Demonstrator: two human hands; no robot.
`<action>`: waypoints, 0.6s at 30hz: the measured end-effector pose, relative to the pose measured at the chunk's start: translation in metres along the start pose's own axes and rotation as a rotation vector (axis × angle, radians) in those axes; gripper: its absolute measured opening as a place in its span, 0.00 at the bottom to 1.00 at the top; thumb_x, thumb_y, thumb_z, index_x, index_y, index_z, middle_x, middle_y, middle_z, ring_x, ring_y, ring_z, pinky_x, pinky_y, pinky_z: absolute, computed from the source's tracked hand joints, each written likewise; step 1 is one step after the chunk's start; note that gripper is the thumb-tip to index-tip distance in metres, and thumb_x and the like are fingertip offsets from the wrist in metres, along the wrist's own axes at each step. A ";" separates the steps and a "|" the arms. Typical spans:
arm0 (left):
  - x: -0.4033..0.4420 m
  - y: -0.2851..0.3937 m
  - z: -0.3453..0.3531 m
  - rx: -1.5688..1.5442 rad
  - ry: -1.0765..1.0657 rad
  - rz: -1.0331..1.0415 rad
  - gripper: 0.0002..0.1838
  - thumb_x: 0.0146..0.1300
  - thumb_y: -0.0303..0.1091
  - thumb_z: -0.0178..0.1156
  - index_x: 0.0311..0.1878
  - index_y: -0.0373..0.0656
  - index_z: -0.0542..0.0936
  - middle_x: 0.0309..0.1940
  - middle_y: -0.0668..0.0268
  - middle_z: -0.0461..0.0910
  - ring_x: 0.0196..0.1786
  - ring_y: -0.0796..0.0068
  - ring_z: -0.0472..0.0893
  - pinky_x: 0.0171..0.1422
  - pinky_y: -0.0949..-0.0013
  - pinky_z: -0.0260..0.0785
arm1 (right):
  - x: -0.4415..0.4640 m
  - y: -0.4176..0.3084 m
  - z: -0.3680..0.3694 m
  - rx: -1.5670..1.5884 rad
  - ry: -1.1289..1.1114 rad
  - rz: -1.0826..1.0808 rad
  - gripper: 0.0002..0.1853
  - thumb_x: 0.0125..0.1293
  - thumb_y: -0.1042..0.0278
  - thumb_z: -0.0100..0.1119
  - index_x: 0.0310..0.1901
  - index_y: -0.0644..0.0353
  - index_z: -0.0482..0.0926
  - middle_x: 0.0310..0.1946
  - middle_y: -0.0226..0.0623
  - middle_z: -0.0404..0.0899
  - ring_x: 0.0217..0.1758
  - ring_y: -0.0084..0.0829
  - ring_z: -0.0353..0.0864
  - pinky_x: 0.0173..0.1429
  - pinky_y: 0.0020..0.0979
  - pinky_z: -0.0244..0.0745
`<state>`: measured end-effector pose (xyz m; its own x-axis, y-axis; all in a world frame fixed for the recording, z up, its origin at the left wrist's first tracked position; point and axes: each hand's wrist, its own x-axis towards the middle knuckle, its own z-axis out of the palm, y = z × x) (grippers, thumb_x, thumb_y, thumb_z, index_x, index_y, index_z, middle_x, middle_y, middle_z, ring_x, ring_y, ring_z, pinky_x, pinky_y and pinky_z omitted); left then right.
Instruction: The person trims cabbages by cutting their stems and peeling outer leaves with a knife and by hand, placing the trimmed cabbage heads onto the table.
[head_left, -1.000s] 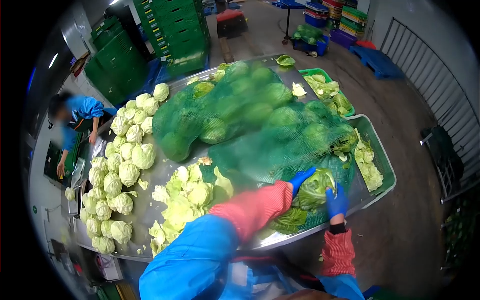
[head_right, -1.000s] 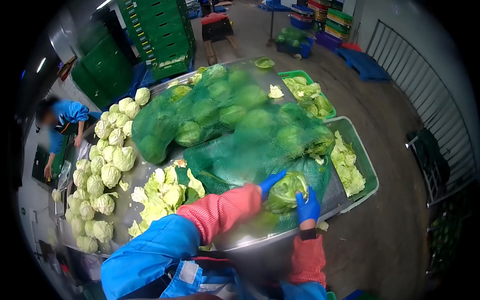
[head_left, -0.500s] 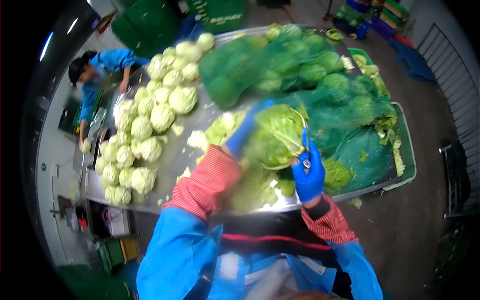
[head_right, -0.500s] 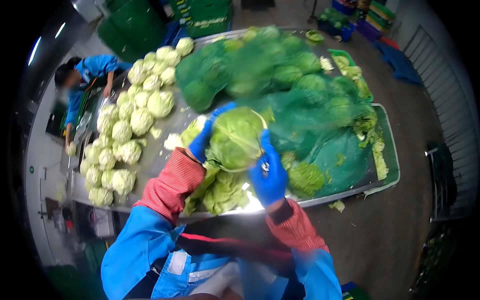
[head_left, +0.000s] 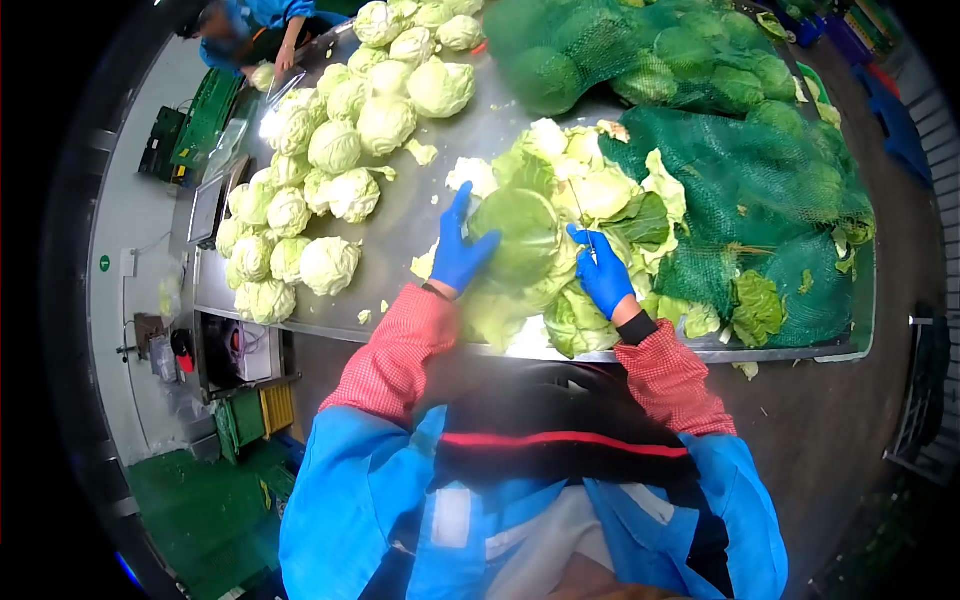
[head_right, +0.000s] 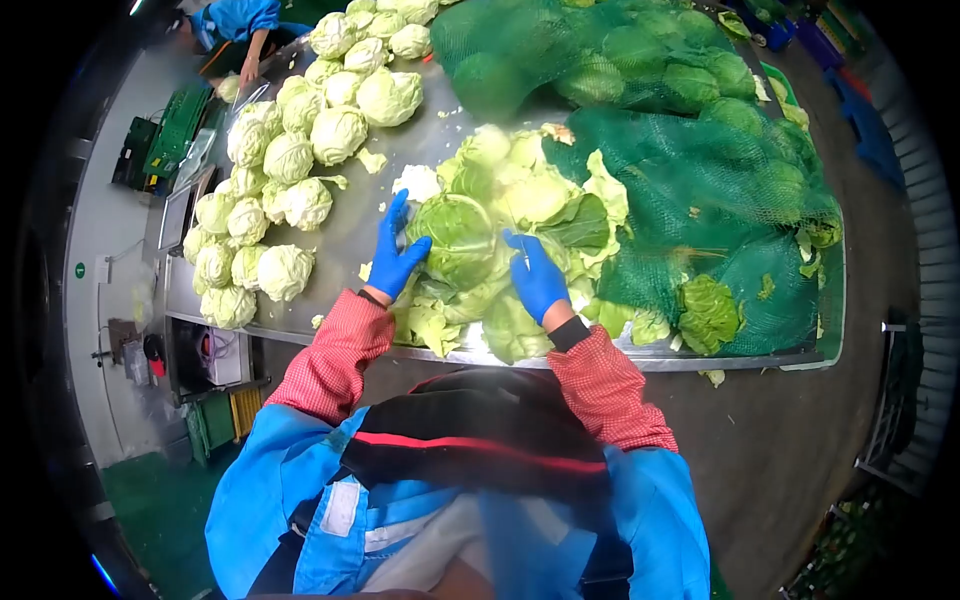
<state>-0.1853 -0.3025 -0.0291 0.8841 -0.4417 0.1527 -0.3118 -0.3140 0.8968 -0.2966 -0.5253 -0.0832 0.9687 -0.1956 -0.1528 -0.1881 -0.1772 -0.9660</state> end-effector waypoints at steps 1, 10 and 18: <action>0.001 0.006 -0.005 0.210 0.042 0.133 0.50 0.46 0.36 0.73 0.72 0.45 0.57 0.69 0.52 0.58 0.70 0.55 0.60 0.73 0.59 0.55 | -0.002 -0.006 0.000 -0.063 -0.006 -0.028 0.21 0.68 0.64 0.46 0.62 0.52 0.69 0.55 0.41 0.76 0.52 0.43 0.77 0.56 0.36 0.70; 0.037 -0.012 -0.009 0.286 -0.050 -0.124 0.47 0.35 0.37 0.76 0.63 0.40 0.67 0.55 0.49 0.73 0.58 0.55 0.74 0.62 0.60 0.68 | 0.004 -0.031 0.005 -0.378 -0.041 0.121 0.20 0.70 0.59 0.45 0.62 0.47 0.69 0.53 0.43 0.77 0.51 0.48 0.78 0.54 0.42 0.72; 0.042 -0.005 0.006 0.376 0.031 -0.179 0.47 0.35 0.44 0.77 0.61 0.39 0.68 0.53 0.50 0.73 0.55 0.54 0.74 0.62 0.59 0.67 | 0.021 -0.071 0.022 -0.735 0.026 -0.229 0.08 0.66 0.64 0.48 0.43 0.56 0.71 0.35 0.50 0.79 0.34 0.53 0.79 0.36 0.48 0.73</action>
<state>-0.1484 -0.3248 -0.0292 0.9441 -0.3286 0.0254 -0.2523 -0.6711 0.6971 -0.2592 -0.4951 -0.0222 0.9941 -0.0975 0.0480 -0.0511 -0.8094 -0.5850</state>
